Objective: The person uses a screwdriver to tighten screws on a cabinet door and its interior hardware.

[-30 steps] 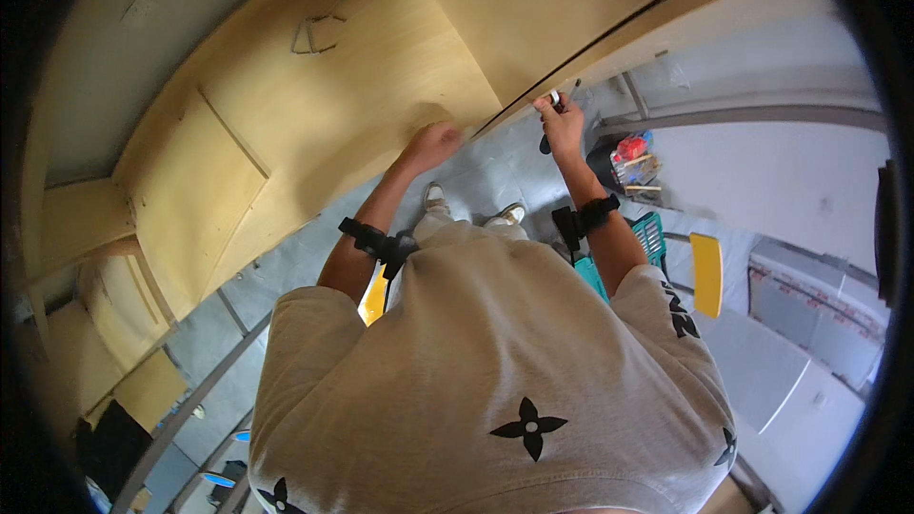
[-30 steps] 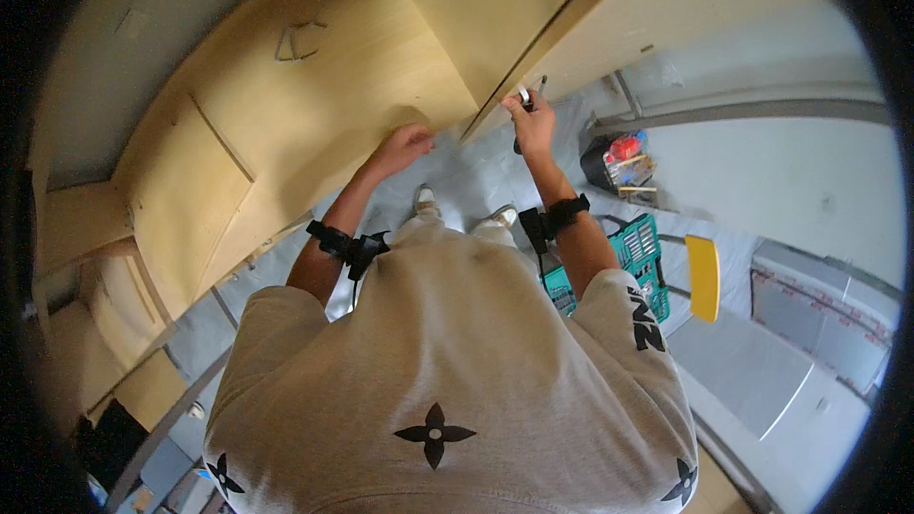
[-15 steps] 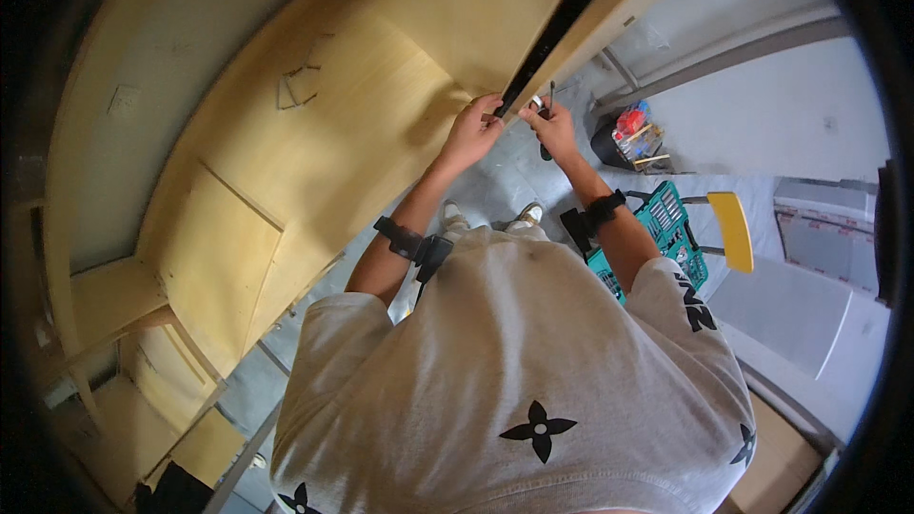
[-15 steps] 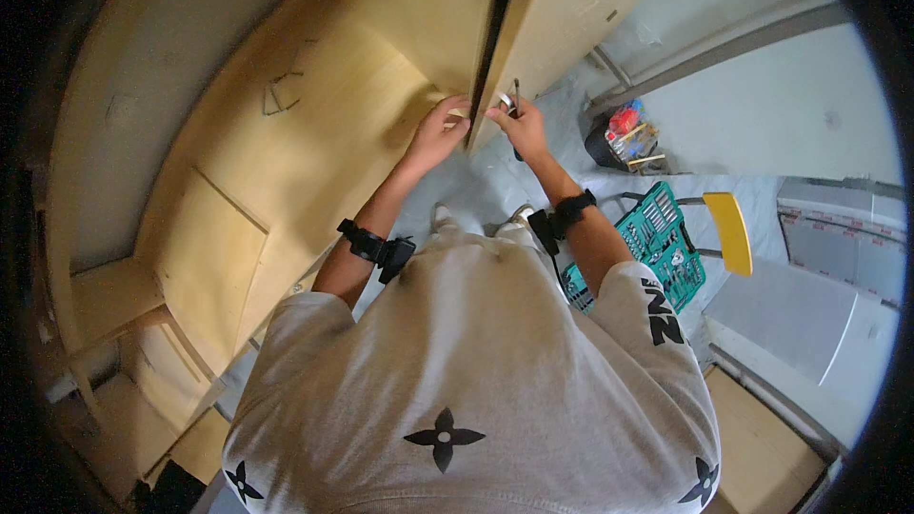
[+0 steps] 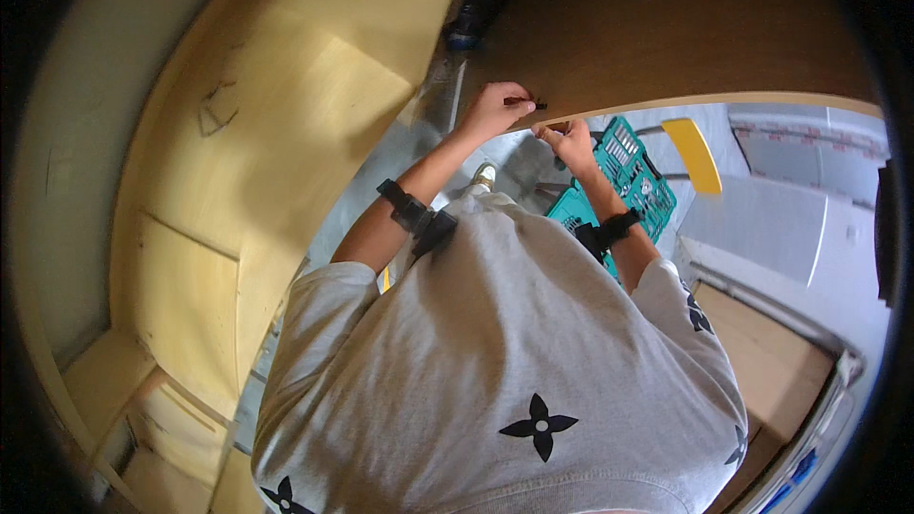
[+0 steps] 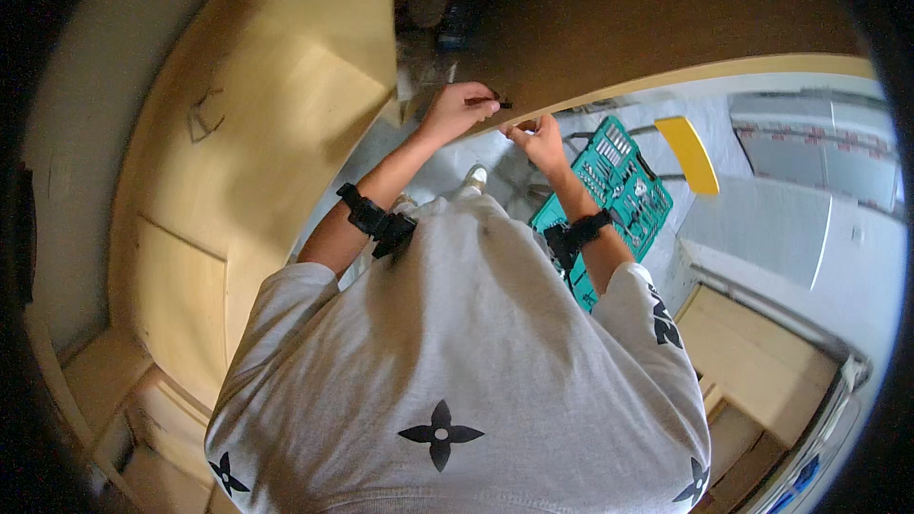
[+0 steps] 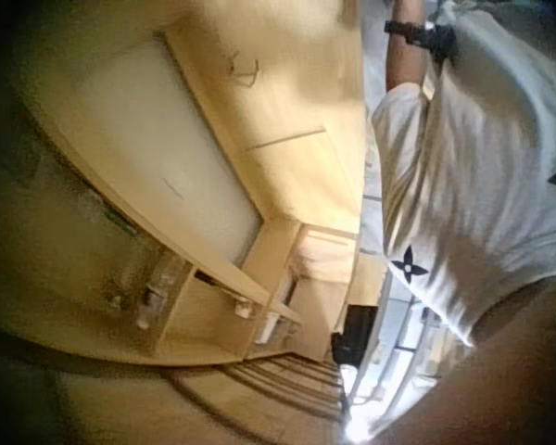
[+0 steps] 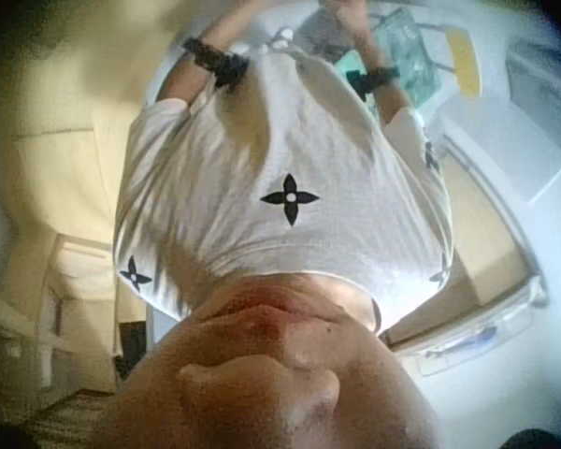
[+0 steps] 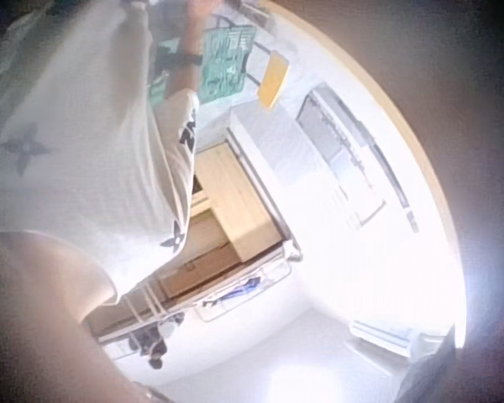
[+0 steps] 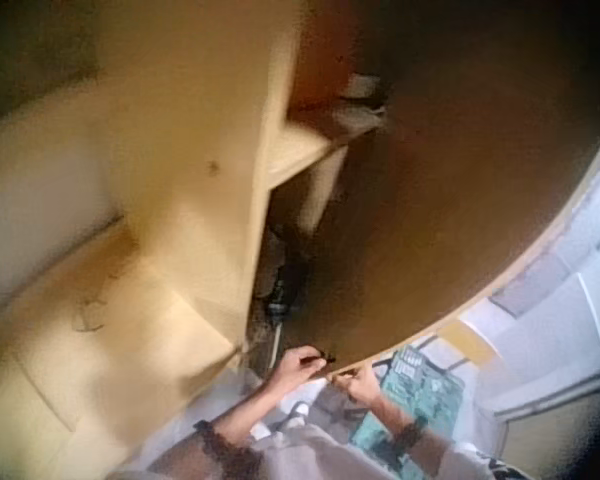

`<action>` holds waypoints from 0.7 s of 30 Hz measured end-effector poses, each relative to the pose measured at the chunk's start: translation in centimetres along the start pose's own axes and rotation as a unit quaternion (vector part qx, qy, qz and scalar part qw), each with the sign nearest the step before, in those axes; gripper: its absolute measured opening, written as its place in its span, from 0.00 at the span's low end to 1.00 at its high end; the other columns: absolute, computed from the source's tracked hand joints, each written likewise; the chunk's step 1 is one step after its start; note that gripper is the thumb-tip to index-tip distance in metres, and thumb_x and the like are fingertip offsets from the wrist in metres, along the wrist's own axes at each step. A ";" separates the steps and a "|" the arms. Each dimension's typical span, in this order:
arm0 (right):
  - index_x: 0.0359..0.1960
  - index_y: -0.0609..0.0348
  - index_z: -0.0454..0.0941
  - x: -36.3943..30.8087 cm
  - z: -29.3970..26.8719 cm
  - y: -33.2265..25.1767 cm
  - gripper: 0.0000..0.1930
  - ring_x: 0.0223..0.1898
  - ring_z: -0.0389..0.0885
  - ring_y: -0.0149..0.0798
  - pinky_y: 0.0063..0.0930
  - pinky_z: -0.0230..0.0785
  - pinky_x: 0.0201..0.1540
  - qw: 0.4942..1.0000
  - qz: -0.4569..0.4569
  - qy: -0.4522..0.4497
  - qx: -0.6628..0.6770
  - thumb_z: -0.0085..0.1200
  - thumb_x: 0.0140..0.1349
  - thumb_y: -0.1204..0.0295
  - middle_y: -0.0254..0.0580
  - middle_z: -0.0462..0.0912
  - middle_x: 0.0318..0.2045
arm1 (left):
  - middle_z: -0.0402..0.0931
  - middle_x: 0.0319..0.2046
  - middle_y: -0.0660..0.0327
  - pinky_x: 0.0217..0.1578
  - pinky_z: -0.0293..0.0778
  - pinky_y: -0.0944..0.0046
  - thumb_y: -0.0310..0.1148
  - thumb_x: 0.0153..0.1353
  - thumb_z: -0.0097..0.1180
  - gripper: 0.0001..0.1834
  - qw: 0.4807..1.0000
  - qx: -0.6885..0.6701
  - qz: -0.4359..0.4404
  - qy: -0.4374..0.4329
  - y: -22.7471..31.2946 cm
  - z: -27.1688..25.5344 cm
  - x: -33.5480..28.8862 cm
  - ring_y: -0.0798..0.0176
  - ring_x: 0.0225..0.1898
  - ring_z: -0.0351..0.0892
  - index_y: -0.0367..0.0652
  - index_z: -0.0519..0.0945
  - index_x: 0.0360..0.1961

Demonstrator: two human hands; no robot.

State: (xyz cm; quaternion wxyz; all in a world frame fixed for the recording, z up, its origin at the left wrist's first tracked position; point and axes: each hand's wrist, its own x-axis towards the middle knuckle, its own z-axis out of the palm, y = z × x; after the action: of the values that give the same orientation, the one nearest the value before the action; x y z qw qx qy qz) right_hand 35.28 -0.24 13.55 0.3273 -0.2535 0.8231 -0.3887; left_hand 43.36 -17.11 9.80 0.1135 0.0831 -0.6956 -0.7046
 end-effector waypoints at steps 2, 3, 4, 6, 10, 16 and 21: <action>0.44 0.64 0.69 -1.2 -0.7 2.3 0.17 0.31 0.78 0.29 0.22 0.70 0.33 0.989 -0.013 0.077 0.126 0.59 0.53 0.78 0.37 0.80 0.33 | 0.79 0.26 0.60 0.28 0.73 0.70 0.30 0.57 0.57 0.10 0.999 -0.015 -0.016 -0.035 0.0 2.1 1.4 0.71 0.26 0.77 0.31 0.79 0.33; 0.45 0.64 0.68 -1.9 -1.3 2.8 0.18 0.32 0.79 0.29 0.21 0.71 0.34 0.985 0.007 0.096 0.146 0.57 0.53 0.80 0.38 0.80 0.34 | 0.79 0.26 0.59 0.27 0.73 0.71 0.30 0.57 0.57 0.11 0.995 -0.038 -0.072 -0.065 0.1 3.1 2.1 0.71 0.25 0.77 0.30 0.79 0.32; 0.45 0.64 0.68 -2.5 -1.8 3.3 0.18 0.32 0.79 0.29 0.21 0.71 0.34 0.982 0.011 0.112 0.153 0.57 0.53 0.80 0.38 0.80 0.34 | 0.79 0.25 0.58 0.25 0.73 0.71 0.30 0.56 0.57 0.11 0.986 -0.057 -0.128 -0.094 0.2 4.1 2.6 0.71 0.24 0.77 0.30 0.79 0.32; 0.46 0.64 0.68 -3.4 -2.8 4.6 0.18 0.32 0.78 0.29 0.21 0.71 0.33 0.964 -0.014 0.170 0.205 0.56 0.52 0.81 0.39 0.80 0.34 | 0.79 0.24 0.58 0.24 0.74 0.72 0.30 0.56 0.56 0.11 0.984 -0.025 -0.132 -0.120 0.9 6.3 3.9 0.72 0.24 0.76 0.29 0.79 0.29; 0.50 0.61 0.68 -4.9 -5.6 7.1 0.21 0.23 0.73 0.22 0.15 0.62 0.22 0.947 -0.003 0.209 0.244 0.55 0.54 0.77 0.35 0.80 0.28 | 0.78 0.19 0.60 0.20 0.71 0.74 0.29 0.55 0.56 0.10 0.965 -0.063 -0.211 -0.146 1.4 10.5 6.3 0.72 0.18 0.74 0.30 0.79 0.24; 0.43 0.61 0.74 -5.4 -11.0 12.5 0.12 0.20 0.73 0.24 0.16 0.58 0.16 0.895 0.000 0.282 0.346 0.46 0.63 0.68 0.36 0.80 0.26 | 0.79 0.26 0.59 0.25 0.73 0.73 0.31 0.57 0.56 0.10 0.928 -0.005 -0.272 -0.253 2.1 16.2 11.7 0.72 0.23 0.75 0.31 0.79 0.32; 0.39 0.64 0.77 -6.3 -14.0 17.5 0.15 0.31 0.77 0.29 0.22 0.68 0.33 0.793 -0.021 0.372 0.482 0.38 0.65 0.67 0.40 0.80 0.33 | 0.78 0.27 0.56 0.26 0.73 0.72 0.28 0.56 0.56 0.08 0.917 -0.075 -0.326 -0.219 1.9 20.8 16.3 0.69 0.25 0.75 0.32 0.77 0.33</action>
State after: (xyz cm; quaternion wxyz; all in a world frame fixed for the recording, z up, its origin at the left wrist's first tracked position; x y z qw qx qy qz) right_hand 26.24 20.56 8.36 0.0673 0.0845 0.5820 -0.8060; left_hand 22.08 -1.58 12.76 -0.2715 0.1402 -0.5823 -0.7534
